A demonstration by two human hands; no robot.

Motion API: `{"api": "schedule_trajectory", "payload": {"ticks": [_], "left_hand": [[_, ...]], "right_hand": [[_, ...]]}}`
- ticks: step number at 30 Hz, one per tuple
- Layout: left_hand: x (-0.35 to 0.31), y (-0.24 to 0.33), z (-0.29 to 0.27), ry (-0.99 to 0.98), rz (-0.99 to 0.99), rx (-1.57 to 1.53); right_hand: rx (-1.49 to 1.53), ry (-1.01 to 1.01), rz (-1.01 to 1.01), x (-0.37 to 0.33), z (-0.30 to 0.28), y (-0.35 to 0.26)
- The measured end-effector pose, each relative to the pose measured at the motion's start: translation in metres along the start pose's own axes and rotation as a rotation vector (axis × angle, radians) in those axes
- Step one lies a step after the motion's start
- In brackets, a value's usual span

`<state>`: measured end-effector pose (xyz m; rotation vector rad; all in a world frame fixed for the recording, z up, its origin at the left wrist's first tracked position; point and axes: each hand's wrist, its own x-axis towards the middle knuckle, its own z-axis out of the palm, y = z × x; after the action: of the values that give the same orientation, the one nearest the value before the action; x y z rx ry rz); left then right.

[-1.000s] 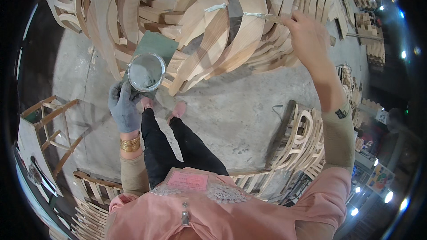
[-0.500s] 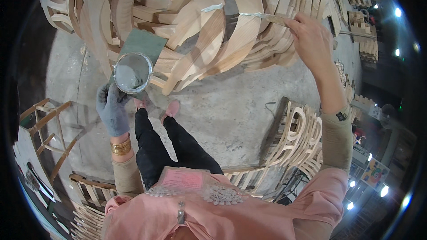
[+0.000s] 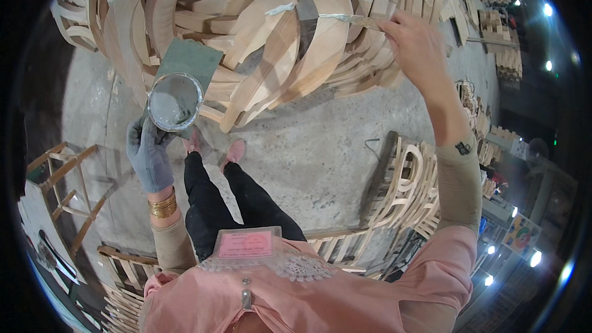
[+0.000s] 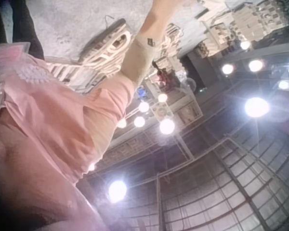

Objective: The person paints the frame of a wooden chair with a white substance using a brush. They hold a small container in one hand and apply the paint to various parts of the chair frame, including the legs and backrest, while sitting on the floor.

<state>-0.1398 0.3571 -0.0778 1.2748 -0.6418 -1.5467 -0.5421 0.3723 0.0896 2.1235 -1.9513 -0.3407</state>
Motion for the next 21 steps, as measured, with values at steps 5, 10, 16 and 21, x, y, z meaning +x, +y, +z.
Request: {"api": "schedule_trajectory", "payload": {"ticks": [5,10,16,21], "left_hand": [[-0.003,0.002,0.003,-0.007,0.020,0.007],[-0.002,0.000,0.000,-0.034,0.022,0.054],[-0.005,0.002,0.009,-0.046,0.180,0.185],[-0.006,0.008,0.012,-0.033,0.025,0.001]], "right_hand": [[0.021,-0.041,0.067,-0.007,0.000,0.011],[0.036,-0.013,0.056,-0.010,-0.002,0.007],[0.068,0.020,0.077,-0.015,0.004,0.011],[0.086,0.079,0.007,-0.011,0.002,0.001]]}}
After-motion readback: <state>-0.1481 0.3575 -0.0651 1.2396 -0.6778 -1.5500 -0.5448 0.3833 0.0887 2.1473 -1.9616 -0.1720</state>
